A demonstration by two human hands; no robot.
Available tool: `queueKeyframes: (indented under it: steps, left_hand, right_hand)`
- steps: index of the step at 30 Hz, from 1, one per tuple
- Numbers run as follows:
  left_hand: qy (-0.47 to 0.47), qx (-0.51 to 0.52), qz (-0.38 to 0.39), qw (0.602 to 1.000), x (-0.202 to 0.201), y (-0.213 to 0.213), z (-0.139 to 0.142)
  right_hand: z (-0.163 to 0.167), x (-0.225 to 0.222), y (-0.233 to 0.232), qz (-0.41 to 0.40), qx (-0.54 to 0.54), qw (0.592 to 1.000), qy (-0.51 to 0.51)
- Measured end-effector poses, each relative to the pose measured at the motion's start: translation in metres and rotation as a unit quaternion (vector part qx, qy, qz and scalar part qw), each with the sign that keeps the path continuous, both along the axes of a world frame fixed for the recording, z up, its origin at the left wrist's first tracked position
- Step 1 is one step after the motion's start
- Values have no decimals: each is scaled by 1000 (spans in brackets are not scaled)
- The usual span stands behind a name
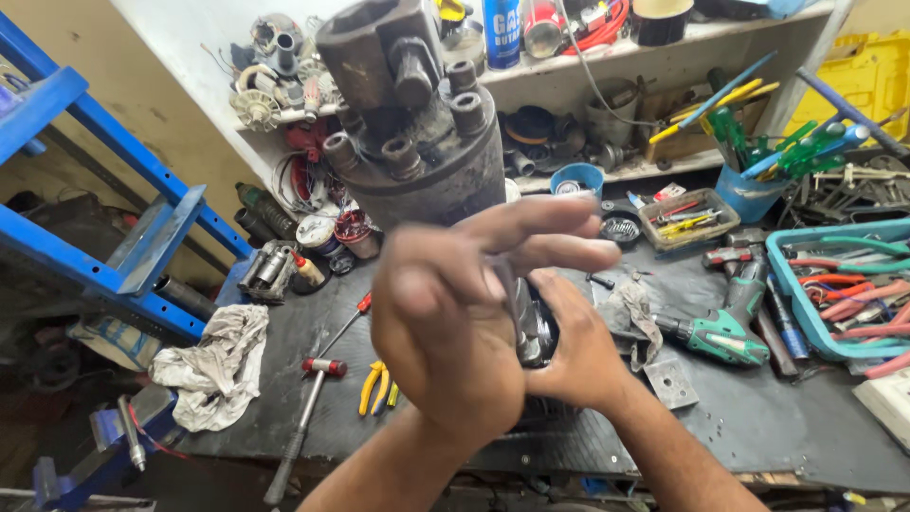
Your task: The person works on a demolition hammer at a cluttered workbench. They use a wrench to loosen and tighten bolts on the tool's housing, reposition the heavy tool on the bench, apply grease from a container onto parts with a stick, and use pliers to work on components near the motor housing.
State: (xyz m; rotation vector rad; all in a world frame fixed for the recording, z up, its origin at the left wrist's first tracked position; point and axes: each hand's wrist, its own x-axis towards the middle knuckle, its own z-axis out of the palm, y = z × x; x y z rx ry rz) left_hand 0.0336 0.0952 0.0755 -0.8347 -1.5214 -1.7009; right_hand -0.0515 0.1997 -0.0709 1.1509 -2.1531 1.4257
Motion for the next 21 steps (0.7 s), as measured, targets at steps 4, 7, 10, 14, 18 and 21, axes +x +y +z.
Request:
queueKeyframes:
  steps: [4, 7, 10, 14, 18, 21]
  left_hand:
    - [-263, 47, -168, 949, 6, -21, 11]
    - [-326, -95, -176, 924, 6, -41, 36]
    - [-399, -147, -166, 890, 2, -37, 61]
    - [-301, -307, -4, 903, 4, -12, 84]
    - [-51, -480, 497, 721, 20, 17, 64]
    - [26, -510, 628, 587, 25, 13, 46]
  right_hand:
    - [5, 0, 0, 250, -248, 933, -69]
    - [5, -2, 4, 14, 12, 998, -57]
    - [1, -4, 6, 0, 36, 996, -78]
    - [-11, -7, 7, 34, -14, 999, 4]
    - [-25, -12, 4, 9, -6, 1000, 11]
    - [-31, -13, 2, -17, 26, 999, -22]
